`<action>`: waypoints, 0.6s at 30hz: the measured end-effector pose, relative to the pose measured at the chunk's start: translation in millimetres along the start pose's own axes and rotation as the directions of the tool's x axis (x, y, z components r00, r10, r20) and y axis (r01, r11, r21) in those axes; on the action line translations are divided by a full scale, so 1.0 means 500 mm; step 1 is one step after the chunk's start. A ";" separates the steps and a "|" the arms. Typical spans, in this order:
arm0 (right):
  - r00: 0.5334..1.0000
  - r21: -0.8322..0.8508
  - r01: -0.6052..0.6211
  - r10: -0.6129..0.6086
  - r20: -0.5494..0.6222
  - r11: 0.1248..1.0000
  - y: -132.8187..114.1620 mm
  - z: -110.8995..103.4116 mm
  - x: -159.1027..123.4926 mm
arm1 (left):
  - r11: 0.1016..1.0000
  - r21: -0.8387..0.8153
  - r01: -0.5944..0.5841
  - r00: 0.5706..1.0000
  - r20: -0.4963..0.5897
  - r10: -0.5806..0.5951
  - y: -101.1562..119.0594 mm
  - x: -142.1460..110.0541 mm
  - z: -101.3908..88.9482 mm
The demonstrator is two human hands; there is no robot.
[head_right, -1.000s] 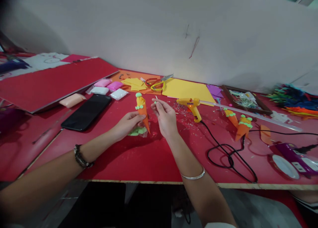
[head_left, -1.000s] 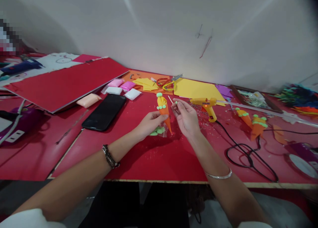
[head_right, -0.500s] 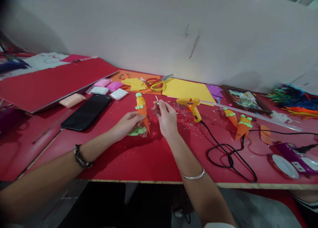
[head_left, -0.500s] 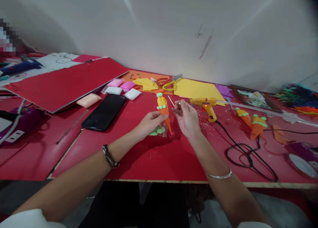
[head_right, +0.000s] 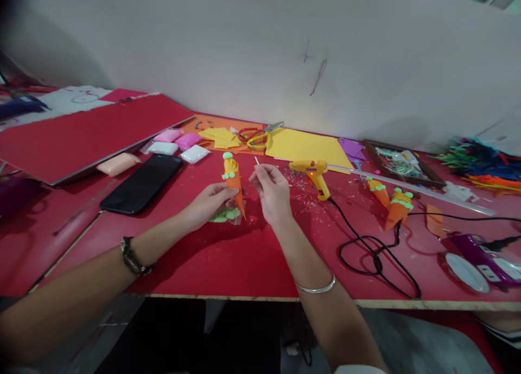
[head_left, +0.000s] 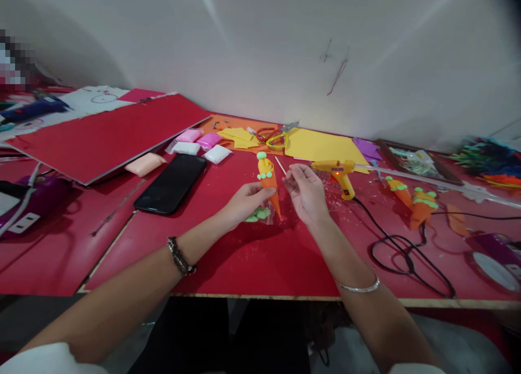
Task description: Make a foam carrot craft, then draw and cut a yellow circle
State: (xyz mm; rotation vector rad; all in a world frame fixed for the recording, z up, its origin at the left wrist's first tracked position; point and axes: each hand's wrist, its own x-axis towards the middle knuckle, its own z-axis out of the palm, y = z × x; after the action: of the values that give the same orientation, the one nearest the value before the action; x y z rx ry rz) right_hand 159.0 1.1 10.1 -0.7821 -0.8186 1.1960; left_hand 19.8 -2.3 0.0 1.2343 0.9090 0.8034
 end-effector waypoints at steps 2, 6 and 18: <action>0.999 0.021 0.021 -0.021 0.025 1.000 0.000 0.002 0.000 | 1.000 -0.001 -0.003 1.000 0.001 0.003 0.000 0.001 -0.001; 0.996 0.036 0.023 -0.026 0.083 0.999 -0.001 0.003 -0.001 | 1.000 -0.008 -0.003 1.000 0.005 0.003 0.001 0.000 0.001; 0.997 -0.046 -0.001 0.004 0.072 0.999 -0.003 0.009 -0.004 | 1.000 -0.009 -0.030 0.998 0.057 0.031 -0.001 0.000 0.001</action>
State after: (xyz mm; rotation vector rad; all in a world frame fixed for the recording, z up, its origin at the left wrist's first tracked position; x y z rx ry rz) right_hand 155.2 -0.8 13.4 -0.7814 -0.9077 1.2169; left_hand 20.3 -2.8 -0.3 1.2606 0.8418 0.7912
